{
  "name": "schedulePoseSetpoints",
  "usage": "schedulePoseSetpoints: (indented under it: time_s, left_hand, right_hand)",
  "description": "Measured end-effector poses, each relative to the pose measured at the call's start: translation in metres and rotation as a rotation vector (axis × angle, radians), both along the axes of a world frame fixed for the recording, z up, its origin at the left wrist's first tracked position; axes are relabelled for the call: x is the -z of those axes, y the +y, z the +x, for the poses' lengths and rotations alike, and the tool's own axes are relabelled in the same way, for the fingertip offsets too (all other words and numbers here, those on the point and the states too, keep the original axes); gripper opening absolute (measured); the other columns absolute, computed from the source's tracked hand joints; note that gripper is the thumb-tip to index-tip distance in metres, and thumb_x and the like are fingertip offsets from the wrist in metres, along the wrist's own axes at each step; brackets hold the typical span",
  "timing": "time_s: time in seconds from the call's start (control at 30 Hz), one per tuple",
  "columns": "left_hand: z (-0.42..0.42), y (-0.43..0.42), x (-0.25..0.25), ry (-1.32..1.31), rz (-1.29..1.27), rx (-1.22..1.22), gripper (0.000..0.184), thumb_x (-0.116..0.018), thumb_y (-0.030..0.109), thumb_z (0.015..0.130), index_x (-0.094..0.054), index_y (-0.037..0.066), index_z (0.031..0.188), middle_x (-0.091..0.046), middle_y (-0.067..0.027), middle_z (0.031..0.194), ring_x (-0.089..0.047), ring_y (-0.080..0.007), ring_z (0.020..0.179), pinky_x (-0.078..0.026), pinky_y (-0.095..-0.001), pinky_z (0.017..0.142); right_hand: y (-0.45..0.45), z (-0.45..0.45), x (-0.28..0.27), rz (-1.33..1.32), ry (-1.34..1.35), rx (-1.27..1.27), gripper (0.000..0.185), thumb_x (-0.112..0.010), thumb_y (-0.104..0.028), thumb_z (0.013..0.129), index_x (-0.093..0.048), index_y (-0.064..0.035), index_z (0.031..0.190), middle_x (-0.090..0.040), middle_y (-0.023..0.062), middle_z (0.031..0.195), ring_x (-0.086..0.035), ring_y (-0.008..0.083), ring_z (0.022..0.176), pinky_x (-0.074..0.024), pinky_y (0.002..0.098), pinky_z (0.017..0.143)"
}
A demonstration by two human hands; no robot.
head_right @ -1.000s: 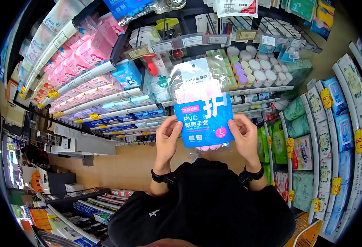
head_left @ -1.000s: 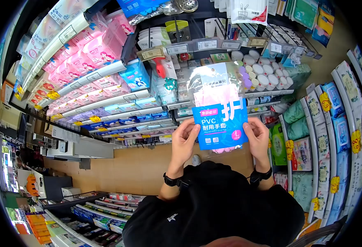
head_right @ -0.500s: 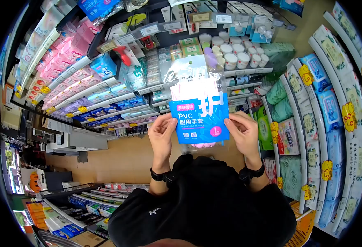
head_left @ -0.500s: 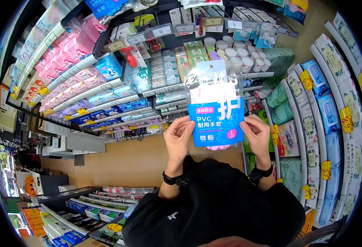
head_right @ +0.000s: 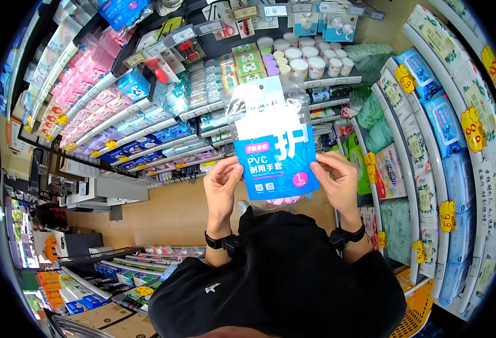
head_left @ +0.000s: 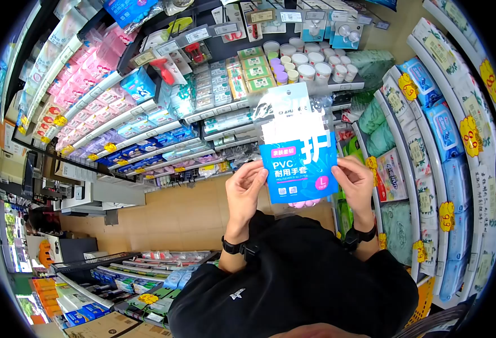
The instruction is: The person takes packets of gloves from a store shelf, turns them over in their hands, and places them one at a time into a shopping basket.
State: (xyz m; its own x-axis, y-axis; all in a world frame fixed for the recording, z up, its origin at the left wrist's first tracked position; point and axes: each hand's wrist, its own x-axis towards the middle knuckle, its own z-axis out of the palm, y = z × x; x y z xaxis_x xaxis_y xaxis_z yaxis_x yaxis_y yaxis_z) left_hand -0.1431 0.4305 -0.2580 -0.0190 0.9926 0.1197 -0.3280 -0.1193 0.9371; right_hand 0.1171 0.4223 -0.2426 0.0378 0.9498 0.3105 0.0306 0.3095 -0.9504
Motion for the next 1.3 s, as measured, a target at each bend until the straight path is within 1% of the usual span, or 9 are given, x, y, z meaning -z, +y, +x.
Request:
schedulePoseSetpoints:
  time_s: [0.37, 0.53, 0.67, 0.77, 0.83, 1.03, 1.1, 1.13, 1.3]
  left_hand:
    - [0.01, -0.002, 0.004, -0.017, -0.009, 0.037, 0.023, -0.064, 0.003, 0.096, -0.063, -0.006, 0.117, -0.071, -0.008, 0.103, -0.065, -0.0088, 0.088, -0.05, -0.0223, 0.075]
    - [0.011, -0.004, 0.004, -0.02, -0.001, 0.068, 0.022, -0.064, 0.003, 0.096, -0.062, -0.005, 0.117, -0.07, -0.008, 0.103, -0.064, -0.0088, 0.088, -0.05, -0.0225, 0.075]
    - [0.019, -0.008, -0.001, -0.022, 0.009, 0.102, 0.022, -0.063, 0.004, 0.097, -0.062, -0.005, 0.118, -0.069, -0.0081, 0.105, -0.065, -0.0106, 0.089, -0.051, -0.024, 0.076]
    - [0.022, -0.012, -0.001, -0.013, -0.004, 0.122, 0.024, -0.062, 0.004, 0.097, -0.061, -0.005, 0.12, -0.069, -0.0085, 0.105, -0.065, -0.0121, 0.09, -0.052, -0.0253, 0.077]
    - [0.024, -0.013, 0.0, -0.006, -0.015, 0.124, 0.026, -0.062, 0.003, 0.097, -0.06, -0.005, 0.122, -0.069, -0.0087, 0.104, -0.065, -0.0128, 0.092, -0.052, -0.0259, 0.078]
    - [0.032, -0.01, 0.01, -0.036, 0.058, 0.199, 0.037, -0.065, 0.002, 0.094, -0.054, -0.005, 0.129, -0.066, -0.0108, 0.113, -0.064, -0.0135, 0.096, -0.054, -0.0285, 0.086]
    - [0.036, -0.006, 0.013, -0.046, 0.048, 0.236, 0.049, -0.069, 0.003, 0.092, -0.047, -0.003, 0.135, -0.061, -0.0127, 0.125, -0.062, -0.0148, 0.106, -0.053, -0.0288, 0.091]
    - [0.034, -0.006, 0.014, 0.031, -0.005, 0.28, 0.06, -0.072, 0.009, 0.091, -0.04, -0.001, 0.141, -0.053, -0.015, 0.136, -0.056, -0.0193, 0.121, -0.05, -0.0329, 0.097]
    - [0.04, -0.013, 0.023, 0.01, -0.126, 0.429, 0.068, -0.069, 0.029, 0.095, -0.034, 0.0, 0.146, -0.042, -0.0174, 0.146, -0.044, -0.026, 0.134, -0.04, -0.0405, 0.109]
  right_hand:
    - [-0.019, -0.007, -0.012, -0.06, 0.193, 0.035, 0.034, -0.065, 0.009, 0.089, -0.062, 0.0069, 0.124, -0.063, 0.0107, 0.109, -0.064, 0.0111, 0.092, -0.0519, 0.0229, 0.079]
    - [-0.018, 0.003, -0.003, 0.07, -0.139, 0.053, 0.048, -0.07, 0.005, 0.086, -0.057, 0.0015, 0.132, -0.061, 0.0102, 0.116, -0.06, 0.0123, 0.097, -0.0487, 0.0249, 0.084]
    - [-0.022, -0.001, -0.01, 0.061, -0.261, 0.081, 0.049, -0.074, 0.002, 0.083, -0.059, 0.0003, 0.13, -0.06, 0.0095, 0.118, -0.058, 0.0137, 0.098, -0.047, 0.0267, 0.087]
    - [-0.023, -0.004, 0.002, -0.045, -0.166, 0.047, 0.051, -0.077, 0.0, 0.082, -0.057, -0.0001, 0.129, -0.059, 0.0093, 0.119, -0.058, 0.0144, 0.102, -0.0468, 0.0278, 0.09]
    - [-0.022, -0.003, 0.013, -0.229, 0.093, -0.078, 0.057, -0.077, -0.001, 0.082, -0.052, -0.0014, 0.133, -0.058, 0.0091, 0.122, -0.057, 0.015, 0.11, -0.0483, 0.0294, 0.091]
    - [-0.024, -0.016, 0.019, -0.283, 0.217, -0.202, 0.065, -0.078, 0.0, 0.081, -0.046, -0.0034, 0.138, -0.054, 0.0087, 0.13, -0.055, 0.017, 0.118, -0.0502, 0.0321, 0.095]
    - [-0.025, -0.015, 0.024, -0.304, 0.231, -0.237, 0.066, -0.076, 0.002, 0.082, -0.045, -0.0043, 0.14, -0.052, 0.0087, 0.135, -0.054, 0.0187, 0.121, -0.0498, 0.0335, 0.098]
    - [-0.026, -0.016, 0.025, -0.313, 0.237, -0.27, 0.066, -0.076, 0.001, 0.083, -0.044, -0.0046, 0.141, -0.051, 0.0089, 0.138, -0.053, 0.0194, 0.123, -0.0496, 0.0345, 0.099]
    - [-0.03, -0.016, 0.023, -0.301, 0.263, -0.388, 0.061, -0.07, -0.003, 0.09, -0.042, -0.0027, 0.144, -0.048, 0.0102, 0.143, -0.051, 0.0211, 0.128, -0.0473, 0.0367, 0.104]
